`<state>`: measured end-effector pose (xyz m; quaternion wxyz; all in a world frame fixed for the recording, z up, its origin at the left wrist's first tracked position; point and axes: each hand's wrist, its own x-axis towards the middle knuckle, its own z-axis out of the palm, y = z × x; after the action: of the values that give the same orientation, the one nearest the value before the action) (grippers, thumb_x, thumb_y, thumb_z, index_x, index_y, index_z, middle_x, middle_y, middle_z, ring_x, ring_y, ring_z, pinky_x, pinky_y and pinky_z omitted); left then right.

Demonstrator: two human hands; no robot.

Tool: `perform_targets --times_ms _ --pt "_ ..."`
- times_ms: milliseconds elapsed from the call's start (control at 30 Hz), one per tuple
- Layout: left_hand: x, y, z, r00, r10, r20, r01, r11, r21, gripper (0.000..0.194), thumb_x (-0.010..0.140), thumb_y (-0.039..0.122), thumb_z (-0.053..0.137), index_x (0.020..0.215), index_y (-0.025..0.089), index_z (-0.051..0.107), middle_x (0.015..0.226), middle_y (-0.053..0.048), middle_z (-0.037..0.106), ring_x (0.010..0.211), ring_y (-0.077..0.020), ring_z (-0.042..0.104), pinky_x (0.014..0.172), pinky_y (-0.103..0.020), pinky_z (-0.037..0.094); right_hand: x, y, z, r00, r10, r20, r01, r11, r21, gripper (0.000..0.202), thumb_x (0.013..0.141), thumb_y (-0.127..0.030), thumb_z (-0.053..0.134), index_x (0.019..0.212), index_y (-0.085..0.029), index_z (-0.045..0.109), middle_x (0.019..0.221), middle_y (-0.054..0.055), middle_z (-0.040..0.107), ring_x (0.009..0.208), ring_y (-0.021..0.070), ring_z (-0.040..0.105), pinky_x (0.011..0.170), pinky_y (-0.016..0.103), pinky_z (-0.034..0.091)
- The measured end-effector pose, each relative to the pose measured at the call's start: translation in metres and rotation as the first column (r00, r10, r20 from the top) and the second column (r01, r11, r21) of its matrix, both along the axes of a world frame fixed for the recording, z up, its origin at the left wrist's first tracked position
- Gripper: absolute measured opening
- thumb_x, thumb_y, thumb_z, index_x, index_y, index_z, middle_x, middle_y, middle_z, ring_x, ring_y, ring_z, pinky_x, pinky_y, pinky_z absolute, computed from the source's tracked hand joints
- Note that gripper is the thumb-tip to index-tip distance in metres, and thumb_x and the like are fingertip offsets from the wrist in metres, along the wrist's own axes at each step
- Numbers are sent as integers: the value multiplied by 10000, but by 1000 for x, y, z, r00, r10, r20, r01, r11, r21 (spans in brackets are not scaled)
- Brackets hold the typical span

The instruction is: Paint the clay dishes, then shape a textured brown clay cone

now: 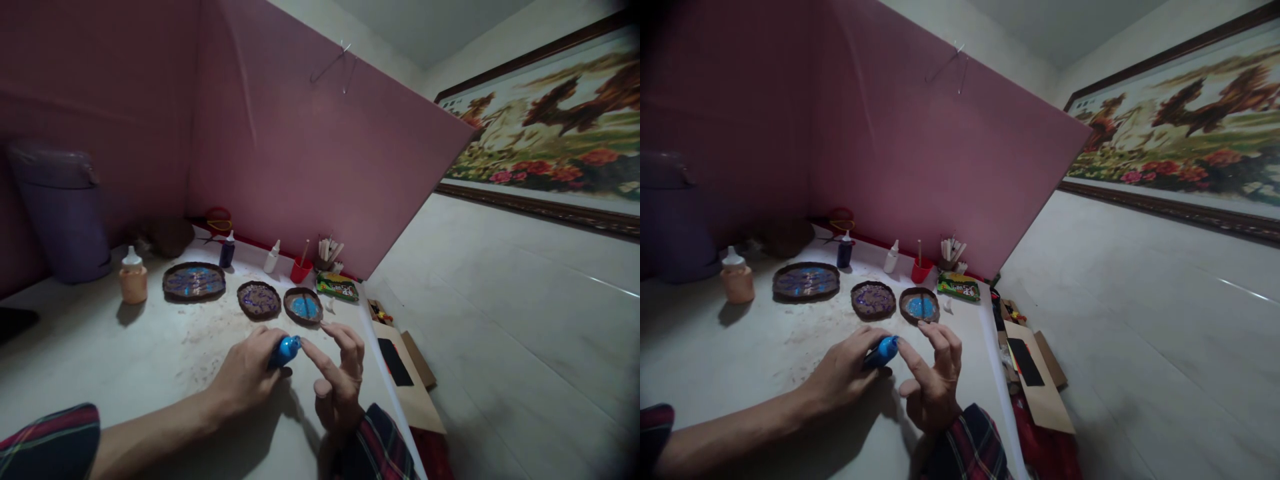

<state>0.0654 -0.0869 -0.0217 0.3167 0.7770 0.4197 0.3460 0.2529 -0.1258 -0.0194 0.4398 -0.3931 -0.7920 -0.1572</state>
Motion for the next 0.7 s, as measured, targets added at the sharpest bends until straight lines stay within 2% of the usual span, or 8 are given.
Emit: perform_targets --times_ms 200,367,567,700 --pt "-2 -3 5 990 -9 -142 29 990 137 289 708 133 525 983 211 566 972 -59 608 947 -245 522 746 -328 405 -1 0 1 998 -2 64 -2 998 65 448 919 -500 338 1254 -322 576 1356 77 399 1188 344 372 942 562 380" --pt "-5 -6 7 983 -8 -181 40 985 169 294 685 107 520 949 219 584 948 -52 629 947 -253 502 733 -329 398 -4 -4 0 996 64 -55 -65 998 -5 442 938 -466 294 1126 -299 658 1293 85 447 1177 340 388 920 573 387" --pt "-7 -5 9 994 40 -100 -31 995 93 289 686 135 539 955 223 598 956 -60 618 930 -253 528 740 -336 411 -15 -15 2 981 107 -163 -110 994 -11 447 936 -484 305 1036 -285 692 1240 89 478 1162 332 404 936 558 366" --pt "-7 -1 3 999 25 29 -26 999 28 342 661 134 561 984 235 613 976 -68 617 934 -255 543 790 -359 423 -18 -8 2 935 107 -337 -141 987 -78 499 911 -569 309 1062 -283 689 1258 92 471 1182 323 413 966 551 343"
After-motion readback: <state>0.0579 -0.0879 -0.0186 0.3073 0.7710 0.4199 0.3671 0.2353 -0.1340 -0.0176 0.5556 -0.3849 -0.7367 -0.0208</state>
